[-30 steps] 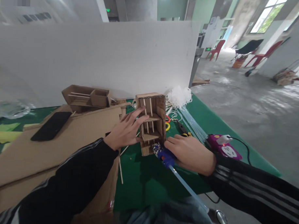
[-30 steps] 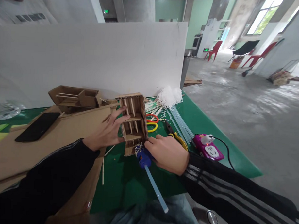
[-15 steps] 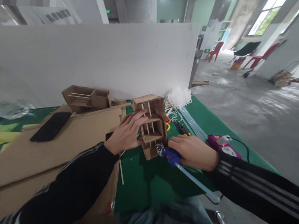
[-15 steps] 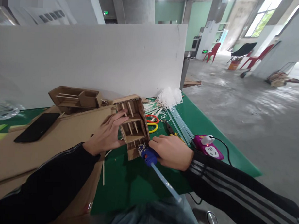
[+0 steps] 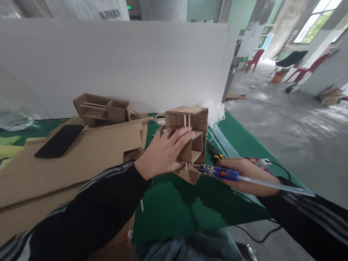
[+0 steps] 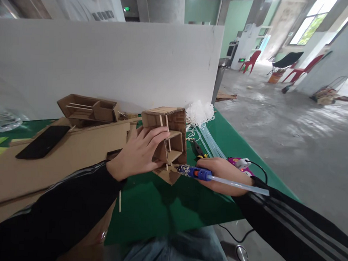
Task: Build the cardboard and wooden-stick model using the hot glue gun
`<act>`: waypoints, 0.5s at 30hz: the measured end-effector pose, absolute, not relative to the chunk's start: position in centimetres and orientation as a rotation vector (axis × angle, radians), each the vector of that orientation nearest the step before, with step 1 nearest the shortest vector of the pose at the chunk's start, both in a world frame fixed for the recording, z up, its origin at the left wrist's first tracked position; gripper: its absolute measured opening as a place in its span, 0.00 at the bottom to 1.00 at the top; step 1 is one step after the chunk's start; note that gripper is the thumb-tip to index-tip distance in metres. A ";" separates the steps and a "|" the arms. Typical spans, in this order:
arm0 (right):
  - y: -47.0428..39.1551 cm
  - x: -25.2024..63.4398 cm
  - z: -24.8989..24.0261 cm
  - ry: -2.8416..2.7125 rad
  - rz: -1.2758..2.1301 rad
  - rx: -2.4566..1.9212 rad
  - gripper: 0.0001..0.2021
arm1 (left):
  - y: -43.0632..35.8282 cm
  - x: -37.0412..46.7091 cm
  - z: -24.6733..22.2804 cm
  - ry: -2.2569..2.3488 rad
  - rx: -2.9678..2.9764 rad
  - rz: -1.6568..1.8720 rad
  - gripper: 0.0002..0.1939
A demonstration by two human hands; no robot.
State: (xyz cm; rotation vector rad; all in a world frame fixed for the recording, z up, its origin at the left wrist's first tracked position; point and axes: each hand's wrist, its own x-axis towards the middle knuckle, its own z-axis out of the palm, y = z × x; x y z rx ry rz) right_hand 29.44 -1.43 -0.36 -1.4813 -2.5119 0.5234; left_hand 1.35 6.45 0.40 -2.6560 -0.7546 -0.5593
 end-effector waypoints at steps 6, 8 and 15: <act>-2.7 30.5 -0.7 -2.252 0.705 -1.703 0.10 | 5.7 3.4 0.9 -0.814 -2.604 -0.460 0.47; -3.2 30.7 -0.6 -2.216 0.690 -1.718 0.12 | 5.6 3.9 0.7 -0.824 -2.588 -0.458 0.46; -4.6 31.1 -0.6 -2.265 0.695 -1.767 0.09 | 5.8 3.9 0.0 -0.837 -2.603 -0.534 0.47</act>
